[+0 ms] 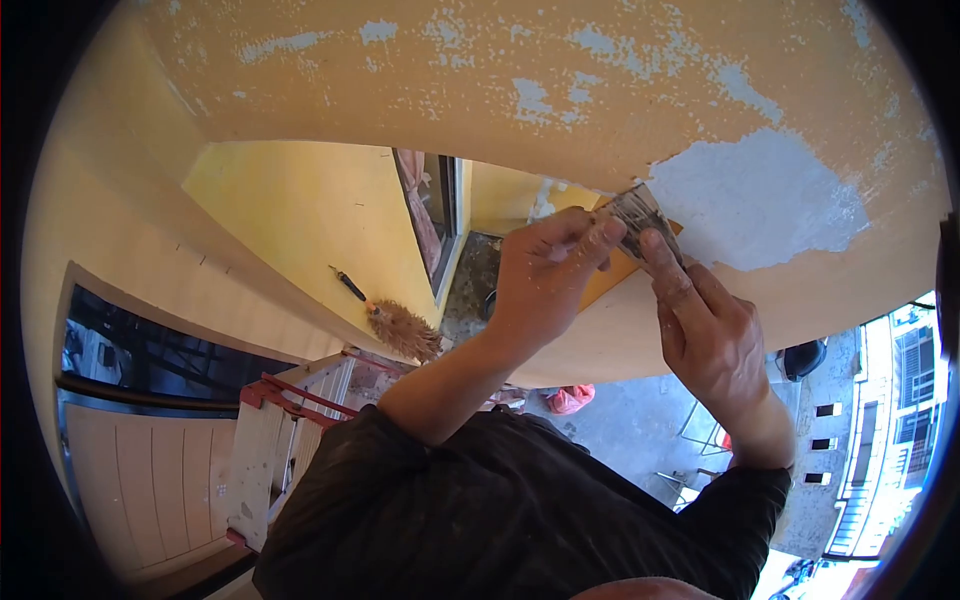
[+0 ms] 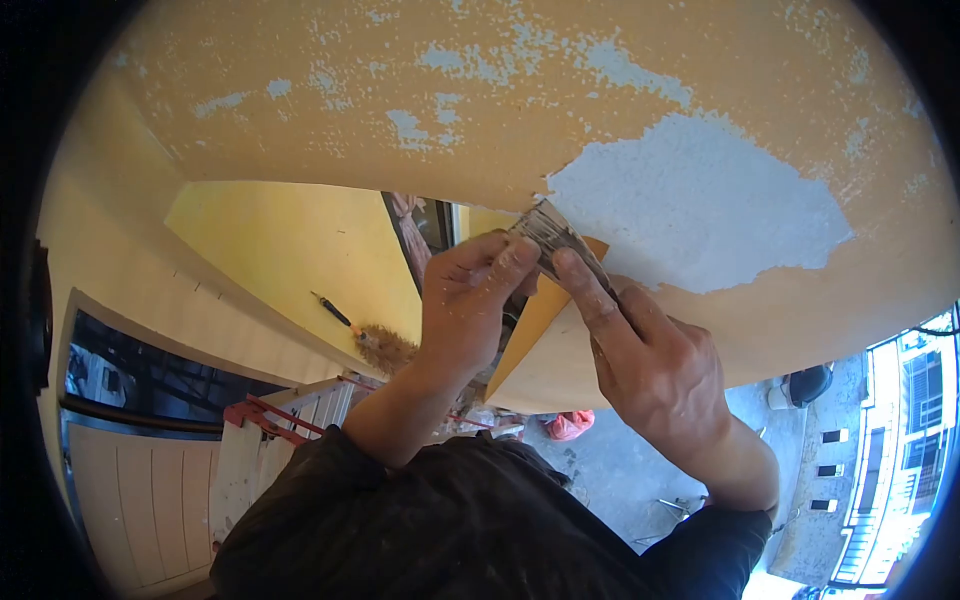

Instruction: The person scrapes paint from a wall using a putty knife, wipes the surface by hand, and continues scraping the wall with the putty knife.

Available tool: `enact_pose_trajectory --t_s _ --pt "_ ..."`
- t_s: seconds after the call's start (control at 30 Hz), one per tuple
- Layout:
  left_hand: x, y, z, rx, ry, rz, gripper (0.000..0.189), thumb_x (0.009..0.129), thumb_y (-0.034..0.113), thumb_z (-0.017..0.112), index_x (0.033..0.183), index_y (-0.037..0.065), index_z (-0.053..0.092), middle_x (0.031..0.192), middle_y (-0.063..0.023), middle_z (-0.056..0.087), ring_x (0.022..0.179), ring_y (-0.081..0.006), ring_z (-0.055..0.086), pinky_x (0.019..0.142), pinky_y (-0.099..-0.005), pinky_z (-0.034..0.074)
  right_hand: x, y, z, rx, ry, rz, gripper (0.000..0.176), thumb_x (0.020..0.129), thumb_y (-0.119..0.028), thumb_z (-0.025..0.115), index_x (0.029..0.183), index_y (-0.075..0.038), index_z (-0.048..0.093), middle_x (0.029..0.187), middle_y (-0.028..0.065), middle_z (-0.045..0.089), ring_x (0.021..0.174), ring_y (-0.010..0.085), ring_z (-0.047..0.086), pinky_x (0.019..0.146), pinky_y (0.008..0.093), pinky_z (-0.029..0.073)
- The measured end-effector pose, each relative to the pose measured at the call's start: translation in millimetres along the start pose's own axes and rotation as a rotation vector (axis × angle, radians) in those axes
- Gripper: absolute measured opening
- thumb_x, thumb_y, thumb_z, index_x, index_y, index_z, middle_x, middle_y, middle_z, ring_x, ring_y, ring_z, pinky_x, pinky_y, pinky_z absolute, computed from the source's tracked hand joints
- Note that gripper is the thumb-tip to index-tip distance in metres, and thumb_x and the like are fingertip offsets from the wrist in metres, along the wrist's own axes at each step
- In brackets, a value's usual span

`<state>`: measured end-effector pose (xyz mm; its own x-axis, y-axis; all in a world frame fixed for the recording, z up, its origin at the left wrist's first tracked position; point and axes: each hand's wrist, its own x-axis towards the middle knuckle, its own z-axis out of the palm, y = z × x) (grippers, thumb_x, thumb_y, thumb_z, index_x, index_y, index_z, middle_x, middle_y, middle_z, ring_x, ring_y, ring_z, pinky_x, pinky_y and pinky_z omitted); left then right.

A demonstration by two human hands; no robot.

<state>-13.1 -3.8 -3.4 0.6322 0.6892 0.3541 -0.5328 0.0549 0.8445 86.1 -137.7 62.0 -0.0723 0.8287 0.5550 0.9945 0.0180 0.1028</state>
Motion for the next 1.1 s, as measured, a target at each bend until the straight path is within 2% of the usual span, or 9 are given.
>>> enact_pose_trajectory --t_s 0.23,0.3,0.33,0.4,0.5,0.73,0.83,1.03,1.1 --pt "-1 -5 0 -0.007 -0.010 -0.008 0.018 0.088 0.015 0.059 0.079 -0.001 0.062 0.069 -0.0011 0.055 0.067 -0.0069 0.048 0.063 -0.0220 0.038 -2 -4 -7 0.006 -0.085 0.051 0.060 0.071 0.005 0.061 0.128 -0.010 0.049 0.075 0.0075 0.056 0.051 0.0195 0.054 0.046 0.0319 0.048" --pt "1 -3 0 -0.018 -0.010 -0.009 0.019 0.088 0.016 0.060 0.079 -0.001 0.062 0.069 -0.0014 0.055 0.067 -0.0069 0.048 0.064 -0.0219 0.037 3 -10 -9 0.094 -0.076 0.099 0.052 0.077 0.007 0.058 0.126 -0.004 0.049 0.086 0.0199 0.062 0.064 0.0311 0.062 0.054 0.0359 0.050" --pt "1 -3 1 -0.019 -0.006 -0.009 0.019 0.088 0.016 0.060 0.079 -0.001 0.062 0.069 -0.0014 0.055 0.067 -0.0069 0.048 0.064 -0.0219 0.037 1 -9 -9 0.096 -0.079 0.096 0.052 0.077 0.007 0.058 0.126 -0.004 0.049 0.086 0.0199 0.062 0.064 0.0311 0.062 0.054 0.0359 0.050" --pt "0 -5 4 0.019 0.042 0.028 0.028 0.086 0.024 0.064 0.069 0.002 0.059 0.057 0.0022 0.050 0.055 -0.0021 0.040 0.048 -0.0197 0.030 -4 -9 -7 0.075 -0.100 0.122 0.051 0.077 0.007 0.059 0.126 -0.004 0.049 0.085 0.0205 0.062 0.065 0.0312 0.062 0.054 0.0363 0.050" --pt "4 -7 3 0.051 0.049 0.053 0.027 0.085 0.023 0.064 0.070 0.001 0.059 0.056 0.0022 0.051 0.053 -0.0020 0.040 0.047 -0.0195 0.030 -2 -4 4 0.064 0.050 0.060 0.058 0.070 0.006 0.062 0.126 -0.009 0.052 0.083 0.0105 0.060 0.058 0.0217 0.058 0.050 0.0328 0.049" --pt "8 -11 4 -0.016 0.042 0.111 0.024 0.085 0.020 0.064 0.073 0.000 0.061 0.059 0.0010 0.054 0.057 -0.0021 0.044 0.051 -0.0180 0.033 -2 -3 7 0.049 0.085 0.041 0.058 0.070 0.007 0.062 0.125 -0.008 0.052 0.082 0.0100 0.060 0.057 0.0217 0.058 0.050 0.0324 0.049" --pt "9 -6 10 -0.102 0.077 0.133 0.023 0.085 0.018 0.064 0.072 0.000 0.060 0.062 0.0005 0.055 0.058 -0.0023 0.044 0.052 -0.0178 0.032 1 -5 1 0.007 -0.008 0.071 0.058 0.070 0.007 0.062 0.125 -0.007 0.052 0.081 0.0102 0.060 0.057 0.0217 0.057 0.050 0.0326 0.049" --pt "8 -9 2 0.105 0.018 0.191 0.022 0.085 0.019 0.064 0.075 0.000 0.061 0.062 0.0000 0.055 0.058 -0.0025 0.045 0.051 -0.0185 0.033 -2 -4 5 0.016 0.012 0.071 0.058 0.070 0.008 0.061 0.125 -0.007 0.052 0.081 0.0104 0.060 0.058 0.0216 0.057 0.050 0.0325 0.049" --pt "5 -4 3 -0.030 0.019 0.030 0.022 0.085 0.019 0.065 0.076 -0.001 0.062 0.061 -0.0008 0.055 0.057 -0.0028 0.046 0.051 -0.0187 0.034 -1 -7 2 0.036 0.021 0.078 0.058 0.070 0.008 0.061 0.125 -0.007 0.052 0.082 0.0108 0.060 0.058 0.0218 0.058 0.050 0.0322 0.049"
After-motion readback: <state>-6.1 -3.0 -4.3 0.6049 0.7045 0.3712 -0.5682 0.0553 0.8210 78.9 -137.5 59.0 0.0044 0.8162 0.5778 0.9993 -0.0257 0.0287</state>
